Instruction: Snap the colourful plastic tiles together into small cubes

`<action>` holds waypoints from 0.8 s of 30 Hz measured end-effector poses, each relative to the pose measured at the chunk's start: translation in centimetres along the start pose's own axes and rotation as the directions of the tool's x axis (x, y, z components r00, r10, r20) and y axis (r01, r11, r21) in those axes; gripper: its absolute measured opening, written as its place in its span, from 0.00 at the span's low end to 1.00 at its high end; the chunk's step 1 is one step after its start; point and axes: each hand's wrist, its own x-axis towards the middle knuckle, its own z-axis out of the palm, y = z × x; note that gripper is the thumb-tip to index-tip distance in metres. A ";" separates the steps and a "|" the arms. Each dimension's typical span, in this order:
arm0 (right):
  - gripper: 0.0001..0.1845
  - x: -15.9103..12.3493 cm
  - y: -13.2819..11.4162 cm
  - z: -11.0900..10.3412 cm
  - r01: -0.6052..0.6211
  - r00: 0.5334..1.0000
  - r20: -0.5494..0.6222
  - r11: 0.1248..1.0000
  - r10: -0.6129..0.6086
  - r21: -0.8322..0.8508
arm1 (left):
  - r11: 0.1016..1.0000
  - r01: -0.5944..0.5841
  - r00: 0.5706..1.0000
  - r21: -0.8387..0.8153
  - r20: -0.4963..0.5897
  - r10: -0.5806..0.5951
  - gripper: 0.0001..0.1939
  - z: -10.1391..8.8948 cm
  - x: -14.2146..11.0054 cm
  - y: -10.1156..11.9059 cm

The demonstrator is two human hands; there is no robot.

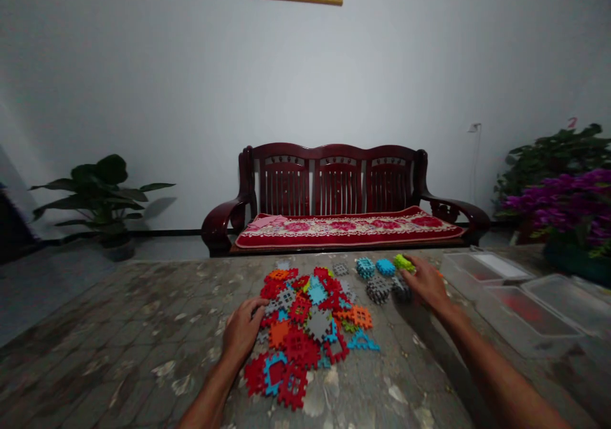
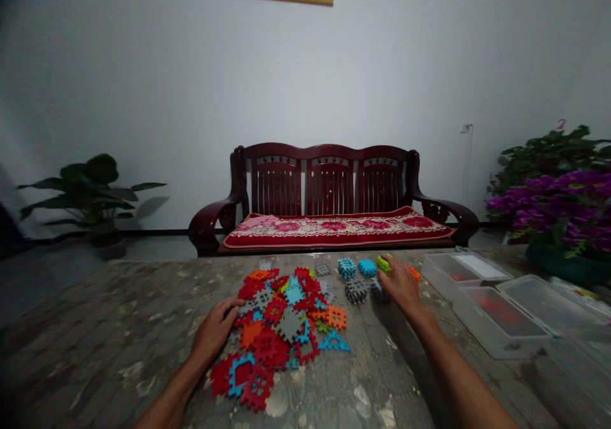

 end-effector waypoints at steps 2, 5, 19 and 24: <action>0.23 -0.7 -3.2 1.3 0.087 0.991 0.088 0.987 -0.099 0.133 | 0.999 -0.023 0.999 0.025 0.031 0.022 0.16 0.0 -0.2 0.3; 0.21 -2.1 -8.7 3.6 0.179 0.948 0.210 0.945 -0.240 0.272 | 0.994 -0.086 0.993 0.074 0.085 0.080 0.16 0.0 -0.5 0.8; 0.20 -5.0 -21.3 7.6 0.453 0.659 0.511 0.833 -0.552 0.316 | 0.993 -0.114 0.993 -0.018 0.008 0.114 0.12 1.0 -0.3 0.1; 0.19 -5.0 -18.5 6.8 0.422 0.711 0.496 0.867 -0.498 0.265 | 0.990 -0.125 0.992 -0.058 -0.042 0.123 0.11 1.1 -0.2 -0.1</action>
